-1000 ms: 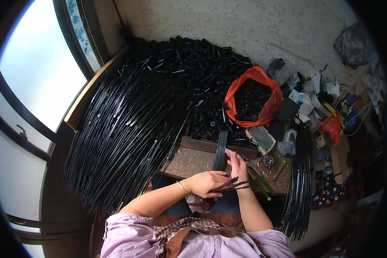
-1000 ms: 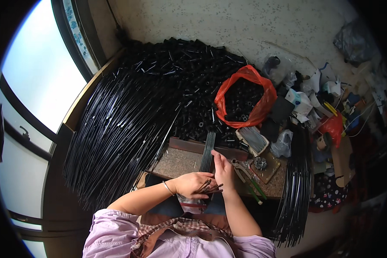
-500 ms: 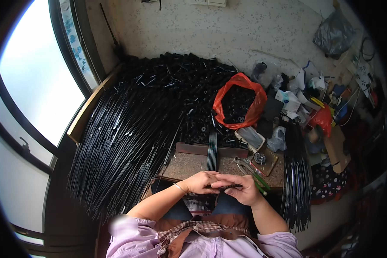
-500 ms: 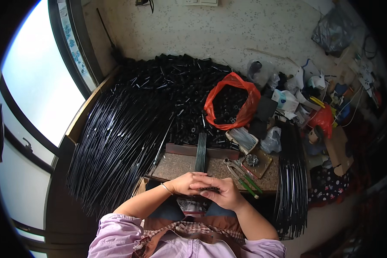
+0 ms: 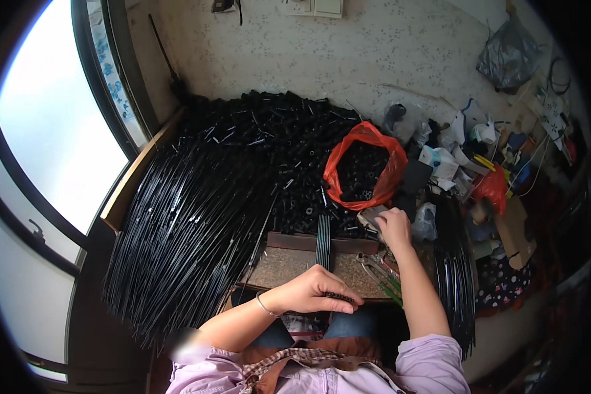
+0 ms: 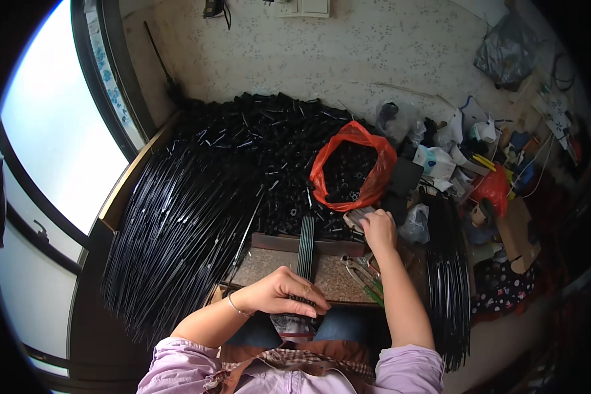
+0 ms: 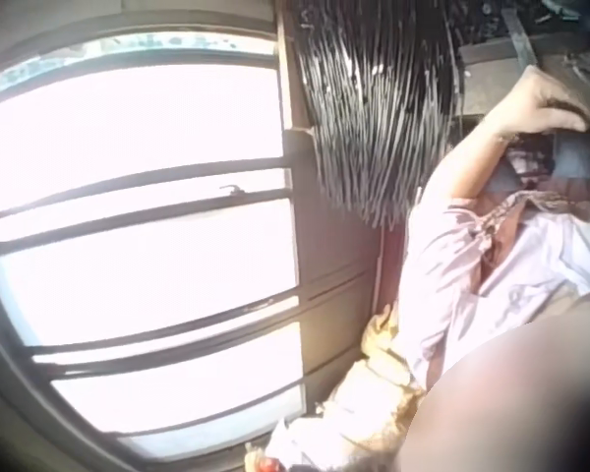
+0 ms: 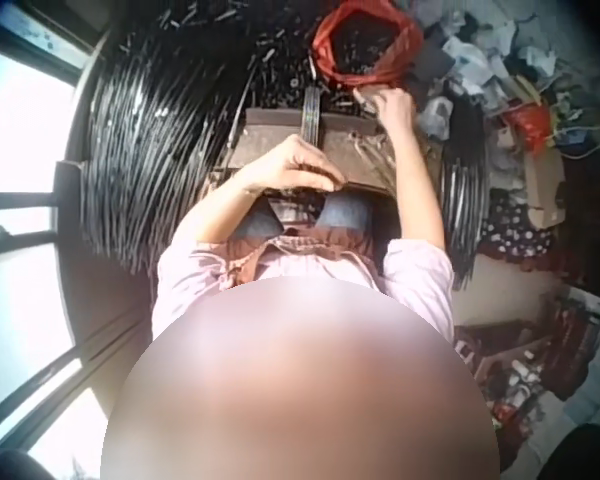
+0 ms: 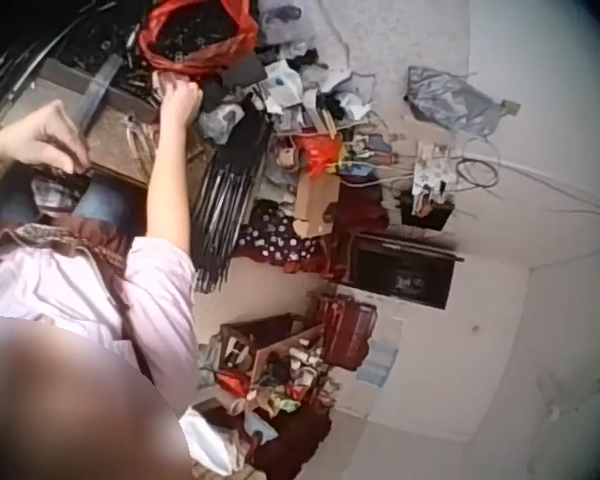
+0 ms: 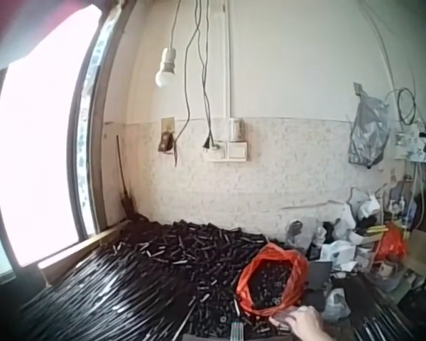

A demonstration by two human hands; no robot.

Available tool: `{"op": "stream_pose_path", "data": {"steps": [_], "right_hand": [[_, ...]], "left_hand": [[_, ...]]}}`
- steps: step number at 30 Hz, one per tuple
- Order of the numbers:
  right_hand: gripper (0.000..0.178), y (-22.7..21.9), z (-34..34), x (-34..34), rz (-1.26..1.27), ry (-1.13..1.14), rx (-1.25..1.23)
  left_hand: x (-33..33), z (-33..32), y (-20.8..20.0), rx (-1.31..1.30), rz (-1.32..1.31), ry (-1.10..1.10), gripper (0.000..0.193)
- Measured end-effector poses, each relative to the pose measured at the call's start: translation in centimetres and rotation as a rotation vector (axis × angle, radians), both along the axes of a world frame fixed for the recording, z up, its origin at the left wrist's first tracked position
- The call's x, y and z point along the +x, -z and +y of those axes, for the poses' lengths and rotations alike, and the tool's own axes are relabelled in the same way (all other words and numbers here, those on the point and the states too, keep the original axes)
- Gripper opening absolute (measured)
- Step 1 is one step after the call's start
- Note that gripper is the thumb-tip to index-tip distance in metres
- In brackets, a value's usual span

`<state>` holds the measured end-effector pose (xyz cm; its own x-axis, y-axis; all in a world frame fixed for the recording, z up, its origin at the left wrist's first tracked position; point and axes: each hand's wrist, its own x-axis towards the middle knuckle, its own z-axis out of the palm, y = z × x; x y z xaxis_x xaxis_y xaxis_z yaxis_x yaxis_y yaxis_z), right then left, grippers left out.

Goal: Assembling components for umbrella ribs by attaching plastic tips and connectors to long rods.

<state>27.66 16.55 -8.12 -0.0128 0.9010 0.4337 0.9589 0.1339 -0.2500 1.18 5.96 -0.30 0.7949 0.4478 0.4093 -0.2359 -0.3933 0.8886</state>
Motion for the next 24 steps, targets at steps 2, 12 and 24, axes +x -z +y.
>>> {"op": "stream_pose_path", "data": {"steps": [2, 12, 24], "right_hand": [[0.01, 2.0, -0.1, 0.8, -0.022, -0.036, -0.069], [0.006, 2.5, 0.0, 1.9, -0.024, -0.171, 0.213], [0.028, -10.8, -16.2, -7.8, 0.211, -0.563, 0.385]], "left_hand": [[-0.3, -0.1, 0.1, 0.01, -0.016, -0.003, 0.022], [-0.8, 1.0, -0.7, 0.041, -0.032, -0.028, 0.019], [-0.4, 0.9, -0.4, 0.09, -0.078, -0.309, 0.016]]}}
